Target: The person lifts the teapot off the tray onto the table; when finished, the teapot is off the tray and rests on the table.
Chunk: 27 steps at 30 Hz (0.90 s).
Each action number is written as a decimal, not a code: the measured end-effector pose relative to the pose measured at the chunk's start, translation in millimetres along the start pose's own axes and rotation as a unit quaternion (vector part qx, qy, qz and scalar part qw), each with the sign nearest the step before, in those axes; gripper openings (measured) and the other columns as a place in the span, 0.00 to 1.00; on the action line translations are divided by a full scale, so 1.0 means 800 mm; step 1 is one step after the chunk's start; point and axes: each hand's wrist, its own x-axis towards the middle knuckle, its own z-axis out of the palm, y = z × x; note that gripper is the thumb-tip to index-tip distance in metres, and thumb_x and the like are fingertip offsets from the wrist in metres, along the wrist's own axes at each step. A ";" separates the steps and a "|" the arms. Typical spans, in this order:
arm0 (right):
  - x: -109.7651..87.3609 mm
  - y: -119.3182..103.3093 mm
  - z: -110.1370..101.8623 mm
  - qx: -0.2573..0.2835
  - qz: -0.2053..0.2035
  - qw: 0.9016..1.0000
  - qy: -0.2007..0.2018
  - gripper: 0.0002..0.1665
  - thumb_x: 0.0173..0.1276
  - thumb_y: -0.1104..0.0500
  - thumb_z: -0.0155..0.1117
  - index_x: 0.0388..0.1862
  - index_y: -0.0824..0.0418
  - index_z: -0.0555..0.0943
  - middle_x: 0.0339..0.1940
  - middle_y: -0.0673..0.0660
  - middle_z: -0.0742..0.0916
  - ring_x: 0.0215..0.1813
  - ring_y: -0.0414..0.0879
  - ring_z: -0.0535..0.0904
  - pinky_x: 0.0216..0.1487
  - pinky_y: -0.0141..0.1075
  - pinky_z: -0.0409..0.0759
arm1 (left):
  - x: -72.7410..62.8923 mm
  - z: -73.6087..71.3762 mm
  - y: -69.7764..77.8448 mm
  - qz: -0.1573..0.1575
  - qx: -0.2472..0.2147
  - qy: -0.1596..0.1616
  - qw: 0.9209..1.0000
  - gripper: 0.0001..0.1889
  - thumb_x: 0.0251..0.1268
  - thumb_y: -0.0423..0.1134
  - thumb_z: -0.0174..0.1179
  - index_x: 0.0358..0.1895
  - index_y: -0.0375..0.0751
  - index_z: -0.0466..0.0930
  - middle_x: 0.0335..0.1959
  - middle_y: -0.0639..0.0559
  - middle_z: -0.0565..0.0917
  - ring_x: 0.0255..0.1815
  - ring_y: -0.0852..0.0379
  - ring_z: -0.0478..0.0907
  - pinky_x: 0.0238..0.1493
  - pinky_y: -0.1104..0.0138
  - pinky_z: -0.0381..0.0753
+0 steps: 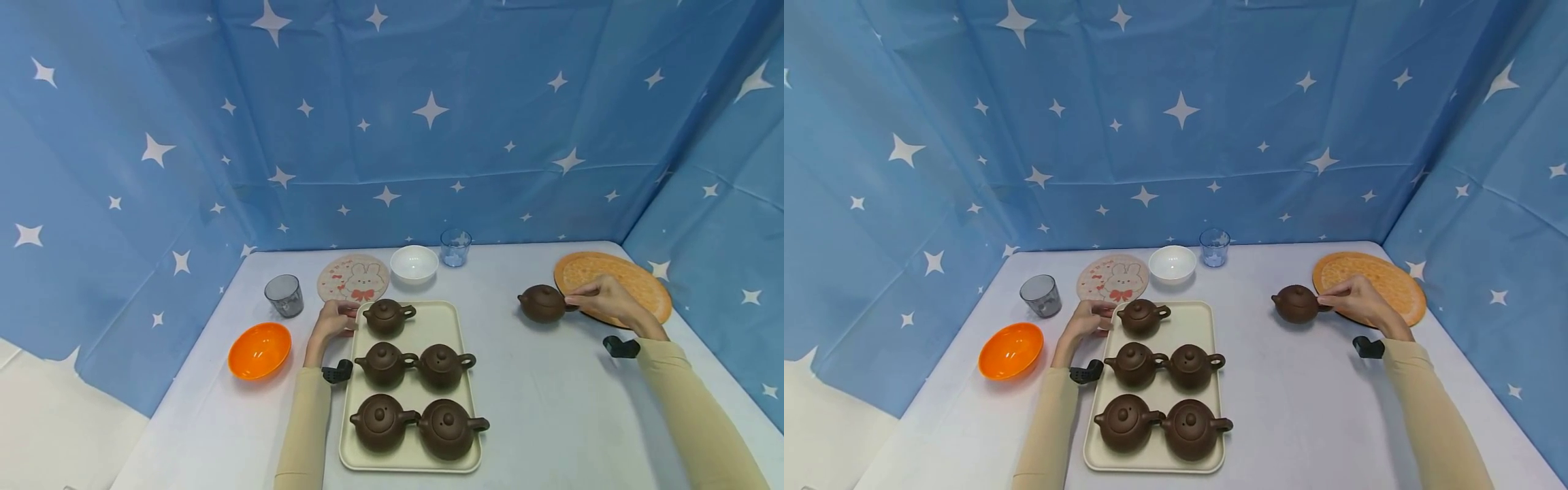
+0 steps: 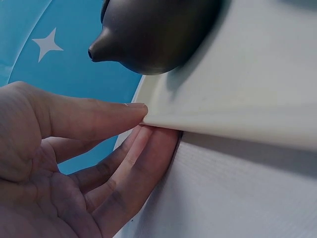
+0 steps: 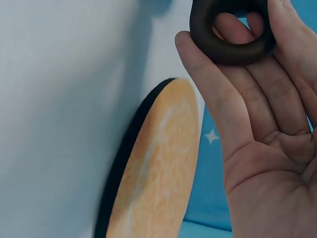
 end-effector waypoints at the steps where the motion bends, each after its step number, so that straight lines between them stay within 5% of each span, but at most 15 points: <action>1: 0.000 0.002 -0.001 0.000 0.001 1.000 -0.002 0.23 0.64 0.53 0.66 0.46 0.72 0.84 0.44 0.65 0.87 0.37 0.45 0.85 0.37 0.35 0.84 | 0.000 0.000 0.000 0.000 -0.001 0.001 1.000 0.26 0.45 0.15 0.55 0.53 0.24 0.77 0.41 0.32 0.83 0.32 0.56 0.80 0.27 0.63 0.85; 13: 0.000 0.017 0.001 0.015 0.013 1.000 0.001 0.23 0.62 0.54 0.68 0.45 0.73 0.84 0.40 0.62 0.88 0.35 0.43 0.85 0.35 0.34 0.83 | -0.004 -0.003 -0.002 0.035 -0.010 -0.011 0.999 0.24 0.41 0.16 0.56 0.49 0.24 0.79 0.33 0.39 0.83 0.30 0.53 0.80 0.27 0.60 0.85; 18: 0.001 0.017 0.002 0.000 0.015 1.000 0.001 0.23 0.63 0.52 0.68 0.45 0.72 0.84 0.40 0.64 0.88 0.34 0.43 0.85 0.32 0.33 0.81 | -0.002 -0.001 -0.001 0.006 -0.004 0.003 1.000 0.26 0.42 0.16 0.56 0.52 0.24 0.78 0.38 0.35 0.83 0.33 0.53 0.80 0.29 0.60 0.86; 27: 0.002 0.014 0.003 -0.018 0.025 1.000 0.002 0.23 0.63 0.51 0.67 0.45 0.72 0.85 0.41 0.65 0.88 0.36 0.44 0.85 0.34 0.32 0.81 | -0.003 0.000 0.003 0.002 0.007 0.008 1.000 0.26 0.43 0.16 0.56 0.53 0.25 0.78 0.39 0.35 0.82 0.32 0.54 0.79 0.29 0.61 0.86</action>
